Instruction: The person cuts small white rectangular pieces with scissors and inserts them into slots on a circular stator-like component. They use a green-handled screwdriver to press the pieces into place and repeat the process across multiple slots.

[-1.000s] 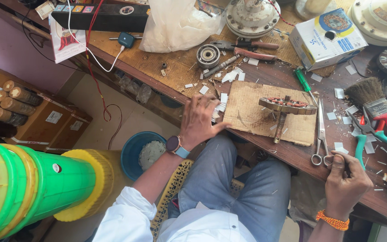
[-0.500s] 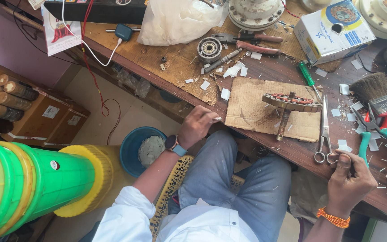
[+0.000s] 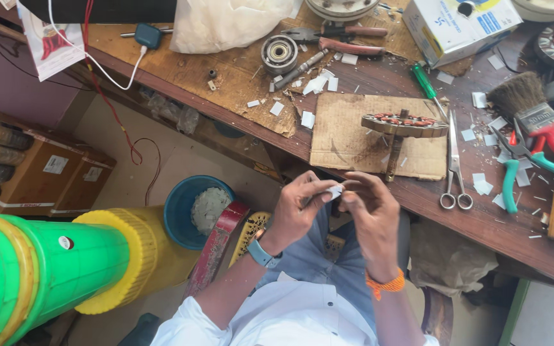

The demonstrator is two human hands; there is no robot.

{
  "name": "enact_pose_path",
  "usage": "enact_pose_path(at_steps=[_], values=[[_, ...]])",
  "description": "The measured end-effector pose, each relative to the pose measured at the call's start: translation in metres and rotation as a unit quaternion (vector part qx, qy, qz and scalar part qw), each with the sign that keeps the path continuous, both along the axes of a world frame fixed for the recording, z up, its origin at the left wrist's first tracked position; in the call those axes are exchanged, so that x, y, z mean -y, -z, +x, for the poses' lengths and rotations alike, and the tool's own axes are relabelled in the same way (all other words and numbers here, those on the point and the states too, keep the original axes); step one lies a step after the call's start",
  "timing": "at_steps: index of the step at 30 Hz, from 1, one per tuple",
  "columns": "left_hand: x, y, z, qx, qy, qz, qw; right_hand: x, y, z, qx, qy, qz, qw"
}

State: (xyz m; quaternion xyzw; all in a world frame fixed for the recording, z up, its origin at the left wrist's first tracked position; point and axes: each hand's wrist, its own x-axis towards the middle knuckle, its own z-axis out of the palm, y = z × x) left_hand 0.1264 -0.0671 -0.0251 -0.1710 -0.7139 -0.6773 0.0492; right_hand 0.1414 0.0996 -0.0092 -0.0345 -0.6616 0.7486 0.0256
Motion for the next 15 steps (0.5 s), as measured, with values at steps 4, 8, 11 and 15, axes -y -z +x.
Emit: enact_pose_path(at_steps=[4, 8, 11, 15], values=[[-0.008, -0.001, 0.01, 0.024, 0.003, -0.002, 1.0, 0.012, -0.002, 0.007, 0.023, 0.025, -0.039, 0.999], [-0.019, -0.003, 0.017, 0.006, -0.047, -0.027, 0.999, 0.009, -0.002, 0.016, -0.005, 0.077, 0.057, 0.995], [-0.028, -0.009, 0.019, 0.015, -0.063, -0.027, 0.998, 0.007, 0.0, 0.019, -0.027, 0.099, 0.061, 0.993], [-0.035, -0.015, 0.019, 0.045, -0.037, 0.022, 0.998, -0.002, 0.001, 0.017, -0.058, 0.116, -0.008, 0.991]])
